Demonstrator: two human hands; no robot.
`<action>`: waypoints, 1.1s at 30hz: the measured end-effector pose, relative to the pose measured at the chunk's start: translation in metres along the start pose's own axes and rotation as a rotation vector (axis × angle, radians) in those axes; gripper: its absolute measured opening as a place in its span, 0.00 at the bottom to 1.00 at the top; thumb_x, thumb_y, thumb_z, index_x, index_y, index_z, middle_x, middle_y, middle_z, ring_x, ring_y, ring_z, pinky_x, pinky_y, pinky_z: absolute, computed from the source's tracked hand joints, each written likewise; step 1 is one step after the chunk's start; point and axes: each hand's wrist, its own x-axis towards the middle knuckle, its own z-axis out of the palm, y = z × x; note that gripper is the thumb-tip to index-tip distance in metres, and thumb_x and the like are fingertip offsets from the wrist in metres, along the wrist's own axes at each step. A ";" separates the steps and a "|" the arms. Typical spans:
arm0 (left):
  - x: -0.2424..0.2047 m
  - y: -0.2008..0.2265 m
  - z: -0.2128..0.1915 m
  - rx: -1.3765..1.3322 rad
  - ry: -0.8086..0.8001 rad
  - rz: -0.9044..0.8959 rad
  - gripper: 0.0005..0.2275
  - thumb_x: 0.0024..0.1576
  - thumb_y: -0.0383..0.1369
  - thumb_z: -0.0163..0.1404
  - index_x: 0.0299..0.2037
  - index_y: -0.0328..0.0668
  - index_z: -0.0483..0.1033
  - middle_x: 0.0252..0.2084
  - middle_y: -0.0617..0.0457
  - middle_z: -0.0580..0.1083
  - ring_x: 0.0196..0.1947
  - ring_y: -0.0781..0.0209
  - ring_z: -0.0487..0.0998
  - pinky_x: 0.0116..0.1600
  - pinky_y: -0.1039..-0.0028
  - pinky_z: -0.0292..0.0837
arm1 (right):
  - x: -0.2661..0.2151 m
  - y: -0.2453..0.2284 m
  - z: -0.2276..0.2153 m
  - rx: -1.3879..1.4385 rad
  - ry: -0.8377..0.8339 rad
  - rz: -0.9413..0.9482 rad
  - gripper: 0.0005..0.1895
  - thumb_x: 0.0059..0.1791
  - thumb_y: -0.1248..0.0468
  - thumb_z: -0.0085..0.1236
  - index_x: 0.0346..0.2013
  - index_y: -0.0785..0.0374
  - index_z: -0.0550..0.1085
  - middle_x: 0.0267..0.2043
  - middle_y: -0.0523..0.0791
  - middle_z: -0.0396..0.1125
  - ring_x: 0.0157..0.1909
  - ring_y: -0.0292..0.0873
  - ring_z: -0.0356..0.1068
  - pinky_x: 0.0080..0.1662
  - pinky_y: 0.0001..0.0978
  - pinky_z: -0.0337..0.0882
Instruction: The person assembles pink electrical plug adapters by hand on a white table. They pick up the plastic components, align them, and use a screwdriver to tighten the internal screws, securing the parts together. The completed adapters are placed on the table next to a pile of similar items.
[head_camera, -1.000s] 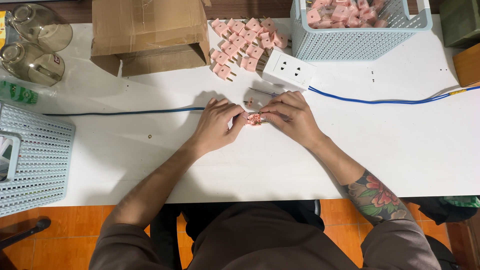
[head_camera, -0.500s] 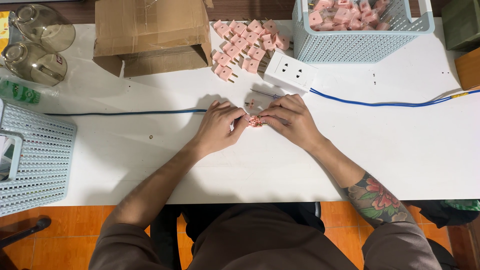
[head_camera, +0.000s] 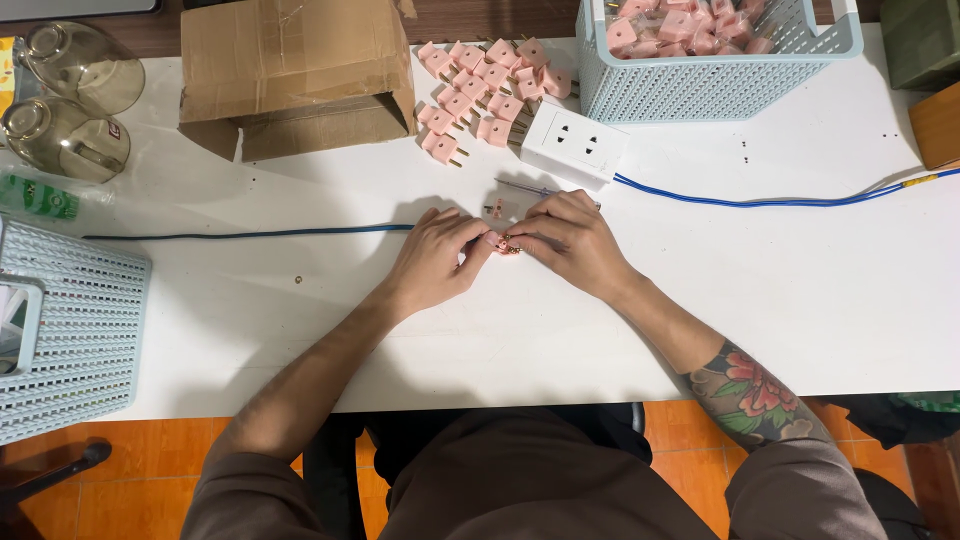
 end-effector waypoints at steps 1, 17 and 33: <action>0.001 0.002 -0.001 0.000 -0.002 0.002 0.14 0.75 0.41 0.47 0.37 0.52 0.80 0.23 0.58 0.73 0.31 0.56 0.79 0.41 0.65 0.72 | 0.000 -0.001 0.001 0.000 0.002 0.002 0.06 0.54 0.61 0.77 0.44 0.58 0.89 0.39 0.45 0.77 0.44 0.47 0.75 0.58 0.45 0.70; 0.001 -0.006 -0.008 0.068 -0.166 0.119 0.16 0.71 0.38 0.56 0.67 0.49 0.75 0.53 0.50 0.81 0.55 0.50 0.83 0.58 0.57 0.75 | -0.002 0.006 -0.002 -0.024 -0.040 0.098 0.07 0.55 0.59 0.77 0.44 0.58 0.89 0.38 0.45 0.79 0.44 0.45 0.75 0.60 0.44 0.64; 0.003 -0.017 -0.013 0.047 -0.172 0.250 0.05 0.75 0.36 0.51 0.55 0.51 0.79 0.51 0.53 0.77 0.55 0.52 0.80 0.55 0.61 0.76 | 0.000 0.003 -0.006 -0.106 -0.112 0.054 0.05 0.56 0.62 0.74 0.44 0.59 0.89 0.39 0.45 0.81 0.44 0.45 0.73 0.59 0.42 0.64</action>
